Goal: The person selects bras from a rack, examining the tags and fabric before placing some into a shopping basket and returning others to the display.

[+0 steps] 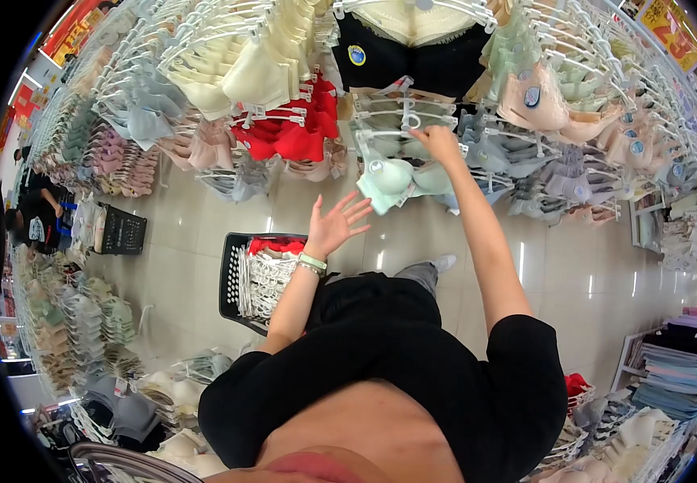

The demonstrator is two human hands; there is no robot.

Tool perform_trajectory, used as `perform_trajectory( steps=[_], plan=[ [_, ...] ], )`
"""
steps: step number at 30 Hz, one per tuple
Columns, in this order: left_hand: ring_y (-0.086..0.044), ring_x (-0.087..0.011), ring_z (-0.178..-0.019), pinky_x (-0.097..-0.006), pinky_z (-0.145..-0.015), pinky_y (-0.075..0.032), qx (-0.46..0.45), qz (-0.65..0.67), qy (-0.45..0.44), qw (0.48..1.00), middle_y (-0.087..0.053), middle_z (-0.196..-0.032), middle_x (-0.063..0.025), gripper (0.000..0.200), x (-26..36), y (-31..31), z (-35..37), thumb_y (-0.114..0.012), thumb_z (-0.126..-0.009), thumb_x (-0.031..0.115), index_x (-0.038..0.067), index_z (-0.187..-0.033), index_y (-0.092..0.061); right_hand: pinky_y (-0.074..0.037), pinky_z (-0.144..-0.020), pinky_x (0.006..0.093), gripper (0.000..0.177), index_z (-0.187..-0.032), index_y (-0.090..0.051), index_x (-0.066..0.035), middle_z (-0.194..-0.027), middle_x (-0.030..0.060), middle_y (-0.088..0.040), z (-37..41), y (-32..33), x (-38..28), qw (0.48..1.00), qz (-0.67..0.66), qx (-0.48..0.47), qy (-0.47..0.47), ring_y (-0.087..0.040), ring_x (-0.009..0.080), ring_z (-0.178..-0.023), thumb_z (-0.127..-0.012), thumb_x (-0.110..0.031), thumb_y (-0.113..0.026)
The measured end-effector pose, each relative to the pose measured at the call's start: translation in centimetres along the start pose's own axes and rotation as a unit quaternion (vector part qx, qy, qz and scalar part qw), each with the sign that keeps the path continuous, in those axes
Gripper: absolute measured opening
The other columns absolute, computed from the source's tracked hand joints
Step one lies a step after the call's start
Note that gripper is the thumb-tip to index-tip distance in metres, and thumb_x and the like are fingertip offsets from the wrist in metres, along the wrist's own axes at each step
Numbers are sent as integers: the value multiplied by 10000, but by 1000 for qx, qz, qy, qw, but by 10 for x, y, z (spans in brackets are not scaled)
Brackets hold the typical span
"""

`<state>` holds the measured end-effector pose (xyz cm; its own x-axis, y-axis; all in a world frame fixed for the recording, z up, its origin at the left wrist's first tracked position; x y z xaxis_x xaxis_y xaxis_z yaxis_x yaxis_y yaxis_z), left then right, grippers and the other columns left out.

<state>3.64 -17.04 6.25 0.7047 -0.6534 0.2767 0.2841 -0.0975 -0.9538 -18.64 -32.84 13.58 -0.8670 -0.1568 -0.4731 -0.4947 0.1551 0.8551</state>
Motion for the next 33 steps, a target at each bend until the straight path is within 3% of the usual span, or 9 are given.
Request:
perform_trajectory(
  steps=[10,14,17,19,20,22,24,28,33],
  plan=[
    [-518,-212,-1016,-339,-862,-394,169,-202,8,965,-512,-1169,-144,502,-23,42,52,-332,-881,402,46,-1228,-403,-415,-629,432,350,-775,-608,11,-728,211,-578,-39,-48,40,995,18,-61,82,-564,355,-695,-806,-320,-500],
    [-549,-175,-909,-284,-803,-421,268,-481,-68,832,-594,-985,-106,419,-13,62,96,-470,-845,282,-27,-1128,-473,-423,-624,439,317,-820,-612,-12,-763,209,-583,-51,-48,39,991,65,-50,109,-561,379,-716,-816,-300,-479],
    [-534,-213,-929,-306,-821,-413,368,-521,-114,762,-569,-1002,-145,435,-10,53,133,-531,-816,271,-48,-1105,-473,-424,-605,447,270,-804,-609,-16,-744,208,-578,-55,-49,41,991,64,-38,116,-553,395,-690,-807,-262,-498],
    [-491,-277,-970,-351,-830,-395,426,-663,-180,589,-500,-1034,-195,480,4,39,160,-586,-759,263,-58,-1086,-444,-420,-642,441,237,-824,-613,-17,-787,197,-590,-54,-48,43,991,94,-8,97,-553,379,-735,-771,-239,-547],
    [-491,-277,-970,-351,-830,-395,431,-660,-180,589,-500,-1034,-195,480,4,39,166,-586,-759,263,-58,-1086,-444,-420,-642,441,237,-824,-613,-17,-787,197,-590,-46,-46,32,990,93,-12,101,-553,379,-735,-771,-239,-547],
    [-458,-320,-1006,-362,-867,-372,399,-614,-208,649,-455,-1063,-217,493,2,39,173,-603,-727,210,-54,-1101,-417,-396,-717,436,254,-869,-594,-26,-871,173,-574,-12,-15,-4,958,146,205,138,-520,358,-837,-727,-236,-591],
    [-457,-322,-1002,-364,-870,-367,406,-632,-223,621,-453,-1049,-212,494,-1,46,182,-613,-711,186,-51,-1094,-410,-359,-775,428,306,-933,-538,-35,-946,148,-517,18,-9,-14,958,129,252,40,-462,336,-915,-711,-237,-600],
    [-454,-342,-956,-381,-843,-372,456,-640,-244,568,-463,-989,-196,481,6,43,199,-647,-647,110,-35,-1053,-433,-356,-774,416,335,-972,-471,-4,-951,164,-479,50,-28,-38,954,66,264,127,-451,328,-900,-715,-180,-594],
    [-494,-344,-887,-402,-793,-392,529,-669,-195,485,-533,-918,-191,392,-2,78,227,-640,-656,134,-3,-1000,-510,-389,-759,356,345,-990,-446,36,-903,158,-487,17,-41,-23,963,-131,235,6,-488,276,-823,-753,-148,-614]
  ],
)
Point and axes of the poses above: each hand's wrist, its own z-axis away from the middle knuckle, its own y-axis out of the back of the hand, x = y × z, the point moved 8 cm from there along -z, towards the middle knuckle
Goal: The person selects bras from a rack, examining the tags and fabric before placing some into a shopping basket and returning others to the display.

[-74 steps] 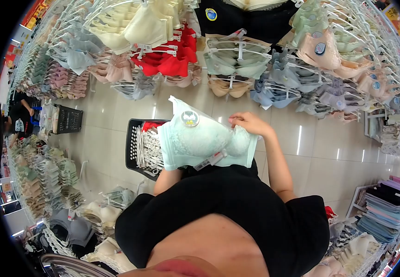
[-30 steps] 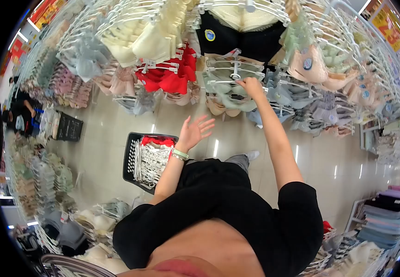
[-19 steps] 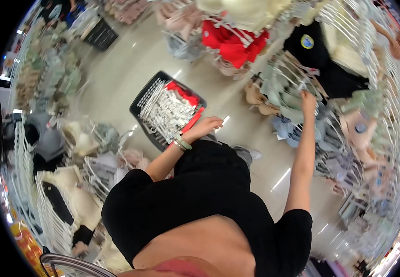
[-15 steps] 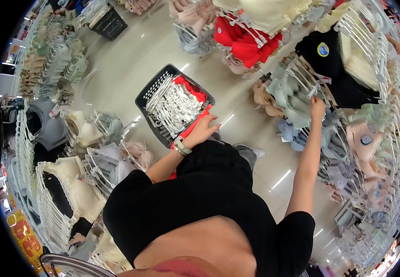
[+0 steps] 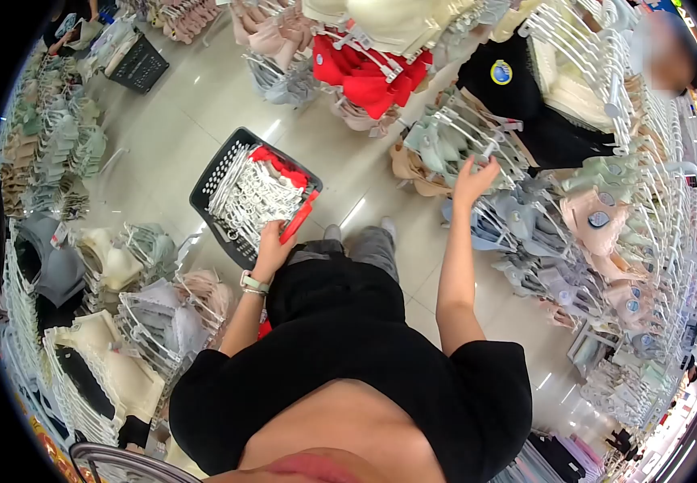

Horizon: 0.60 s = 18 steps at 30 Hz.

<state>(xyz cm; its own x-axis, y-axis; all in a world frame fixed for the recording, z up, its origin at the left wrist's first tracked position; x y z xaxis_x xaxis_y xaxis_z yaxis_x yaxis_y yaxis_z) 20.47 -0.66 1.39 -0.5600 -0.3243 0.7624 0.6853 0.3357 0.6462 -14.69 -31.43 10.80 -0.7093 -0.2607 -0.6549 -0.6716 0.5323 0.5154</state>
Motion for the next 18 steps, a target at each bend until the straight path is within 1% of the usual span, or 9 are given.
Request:
perform_trajectory(
  steps=[2,4,8,11,14,15,16,17,18],
  plan=[
    [-520,-350,-860,-413,-771,-410,1,-29,-1,1000,-554,-892,-199,365,0,-3,2,-630,-669,146,1,-985,-520,-393,-754,347,358,-987,-440,41,-901,160,-491,-14,-3,-1,1000,-22,22,-1,-496,262,-816,-764,-176,-618],
    [-562,-365,-772,-437,-692,-444,-78,-62,136,986,-582,-812,-218,288,-16,-12,7,-607,-691,189,3,-904,-548,-406,-741,341,387,-972,-431,47,-897,171,-508,-23,-1,-1,998,-47,29,-22,-513,253,-811,-777,-223,-628],
    [-572,-377,-701,-444,-635,-455,-66,-117,149,980,-582,-728,-229,282,-13,-11,4,-570,-712,289,13,-772,-577,-421,-699,353,401,-955,-424,46,-838,171,-507,-29,-5,0,999,-30,6,-22,-515,261,-732,-762,-225,-648],
    [-573,-377,-689,-443,-634,-456,-72,-138,168,973,-581,-699,-223,300,-12,-11,4,-563,-715,317,19,-746,-585,-409,-684,349,356,-937,-417,38,-809,151,-491,-32,-7,2,997,-52,-30,-46,-496,275,-723,-773,-202,-624],
    [-573,-388,-717,-445,-639,-458,-61,-151,186,969,-586,-715,-223,325,-16,-11,7,-551,-729,357,37,-759,-603,-409,-672,364,391,-948,-425,30,-807,155,-498,-29,-6,5,999,-26,-26,-12,-498,299,-716,-736,-212,-648],
    [-576,-384,-718,-446,-639,-458,-65,-159,201,964,-588,-715,-221,337,-19,-12,8,-549,-731,372,41,-752,-609,-408,-666,373,435,-962,-430,33,-773,144,-486,-29,-5,7,999,-23,-39,-30,-485,305,-694,-705,-222,-671],
    [-580,-377,-706,-445,-628,-459,-77,-164,207,961,-588,-703,-216,349,-19,-12,8,-549,-731,385,43,-747,-616,-405,-680,371,465,-979,-434,32,-790,144,-471,-29,2,1,998,-3,-48,-31,-476,301,-710,-688,-229,-686],
    [-582,-375,-682,-443,-612,-461,-72,-154,188,967,-587,-683,-215,359,-15,-11,6,-551,-728,396,44,-740,-624,-399,-699,369,490,-990,-436,30,-839,155,-457,-30,8,-3,1000,-8,-12,8,-468,303,-759,-670,-232,-700],
    [-582,-374,-665,-441,-600,-460,-66,-135,183,972,-582,-663,-218,367,-11,-9,6,-555,-723,394,34,-731,-625,-381,-765,381,480,-1014,-435,30,-942,179,-446,-32,14,-10,1000,3,-16,9,-453,327,-863,-679,-205,-687]
  ],
)
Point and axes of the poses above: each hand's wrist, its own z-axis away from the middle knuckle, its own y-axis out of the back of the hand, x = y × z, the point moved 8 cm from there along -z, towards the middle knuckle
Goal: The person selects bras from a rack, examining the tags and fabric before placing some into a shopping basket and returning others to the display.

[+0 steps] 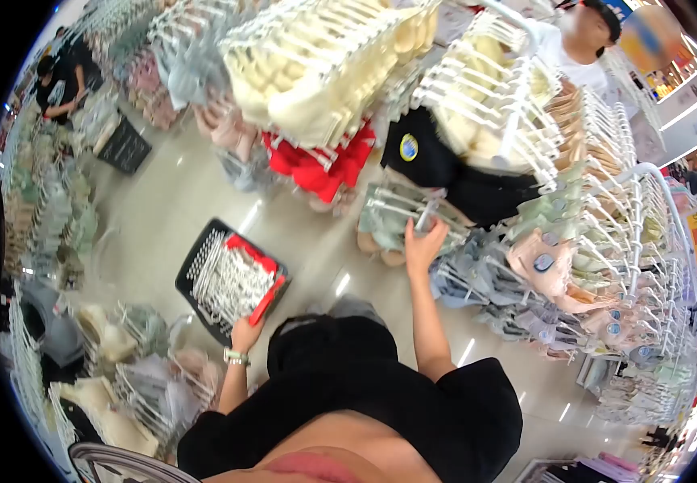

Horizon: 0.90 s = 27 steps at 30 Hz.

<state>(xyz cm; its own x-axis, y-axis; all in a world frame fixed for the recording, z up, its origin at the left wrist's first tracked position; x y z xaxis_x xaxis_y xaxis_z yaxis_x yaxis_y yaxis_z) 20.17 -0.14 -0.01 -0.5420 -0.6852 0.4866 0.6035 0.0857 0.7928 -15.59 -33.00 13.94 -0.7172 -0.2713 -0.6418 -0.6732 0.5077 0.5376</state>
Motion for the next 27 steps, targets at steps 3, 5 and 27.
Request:
perform_trajectory(
  steps=[3,5,27],
  plan=[
    [-584,-364,-673,-434,-610,-459,-21,7,22,1000,-575,-651,-225,358,-9,-7,-2,-573,-703,370,17,-722,-622,-348,-836,412,447,-1054,-426,35,-1016,204,-432,-6,4,-18,996,14,5,83,-423,364,-957,-713,-156,-643],
    [-585,-366,-683,-431,-625,-462,-14,5,22,1000,-583,-666,-220,364,2,1,4,-579,-697,380,21,-736,-621,-331,-860,424,438,-1078,-419,37,-1046,216,-419,-7,-3,-19,996,2,-28,83,-405,376,-991,-726,-131,-619],
    [-592,-371,-688,-414,-659,-474,-7,-91,84,992,-598,-678,-206,363,-12,-28,7,-615,-660,388,29,-714,-638,-408,-803,347,294,-969,-528,-9,-962,155,-529,173,-89,-216,741,-284,-532,296,-513,295,-909,-724,-156,-598]
  ],
)
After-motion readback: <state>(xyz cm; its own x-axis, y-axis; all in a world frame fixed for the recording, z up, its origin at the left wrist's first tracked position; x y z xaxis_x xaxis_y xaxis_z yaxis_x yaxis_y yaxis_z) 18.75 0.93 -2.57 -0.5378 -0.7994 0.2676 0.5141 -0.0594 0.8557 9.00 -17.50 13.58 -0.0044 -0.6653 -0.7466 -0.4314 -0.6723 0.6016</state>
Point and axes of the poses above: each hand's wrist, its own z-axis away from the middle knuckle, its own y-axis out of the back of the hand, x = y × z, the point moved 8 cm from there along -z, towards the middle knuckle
